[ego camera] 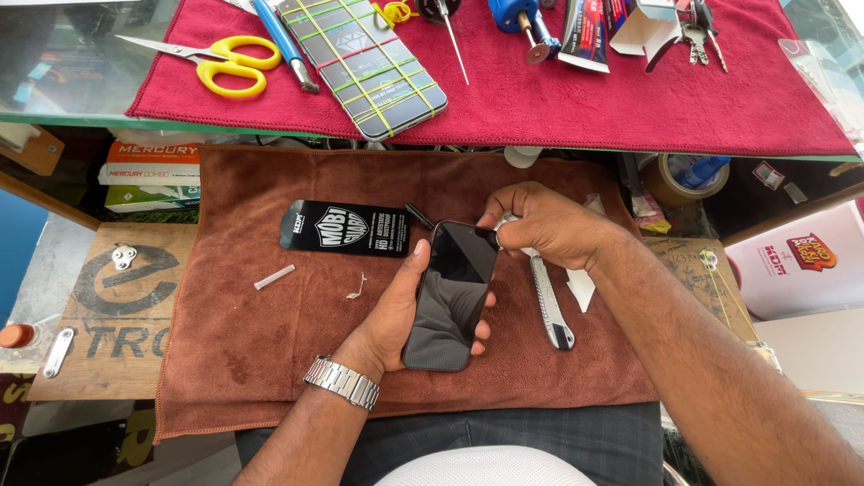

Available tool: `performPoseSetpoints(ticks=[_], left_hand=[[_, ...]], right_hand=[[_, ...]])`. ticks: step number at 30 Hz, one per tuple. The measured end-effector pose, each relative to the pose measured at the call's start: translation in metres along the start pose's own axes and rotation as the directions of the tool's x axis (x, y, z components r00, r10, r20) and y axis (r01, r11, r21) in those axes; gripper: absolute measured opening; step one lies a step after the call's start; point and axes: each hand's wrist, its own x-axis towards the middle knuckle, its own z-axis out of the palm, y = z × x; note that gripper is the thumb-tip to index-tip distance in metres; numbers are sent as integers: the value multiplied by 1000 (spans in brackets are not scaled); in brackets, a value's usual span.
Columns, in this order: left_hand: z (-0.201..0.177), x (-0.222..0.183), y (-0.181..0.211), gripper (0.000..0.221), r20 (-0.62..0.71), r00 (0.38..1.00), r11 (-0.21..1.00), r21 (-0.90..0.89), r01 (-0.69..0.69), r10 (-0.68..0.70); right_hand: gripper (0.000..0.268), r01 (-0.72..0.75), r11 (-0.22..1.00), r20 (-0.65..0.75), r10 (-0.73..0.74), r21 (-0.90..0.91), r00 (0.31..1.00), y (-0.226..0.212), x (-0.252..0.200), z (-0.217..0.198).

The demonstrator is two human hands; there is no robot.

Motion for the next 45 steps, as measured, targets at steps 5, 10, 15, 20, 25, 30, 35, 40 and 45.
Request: performPoseSetpoints(ticks=[5,10,15,20,25,30,35,40,45], left_hand=[[2,-1,1,89,-4,1000,1000,-5,9,-9],[3,-1,2,88,-25,1000,1000,27,1,0],[4,-2,2,88,-44,999,998,55,1,2],[5,-1,3,87,-19,1000,999,40,-1,2],[8,-3,6,88,-45,999,999,33,7,-6],[8,-2,6,88,-42,999,1000,21,14,-13],[6,-2,5,87,-22,1000,1000,20,10,-10],[5,-1,4,87,-21,1000,1000,22,8,-7],[6,-1,4,86,-19,1000,1000,9,13,-13]], right_hand=[[20,-9,996,33,7,83,999,4,2,-2],[16,10,997,39,-13,70,999,6,3,-3],[13,6,999,32,-7,40,999,7,5,-3],[11,22,1000,1,-22,9,1000,4,2,-1],[25,-36,995,0,36,93,999,-7,-10,1],[26,-18,993,0,18,118,1000,-2,-12,2],[28,-13,993,-38,18,116,999,9,-6,1],[24,12,990,-45,-5,142,999,18,-2,-1],[22,18,985,-47,-11,169,999,21,0,-1]])
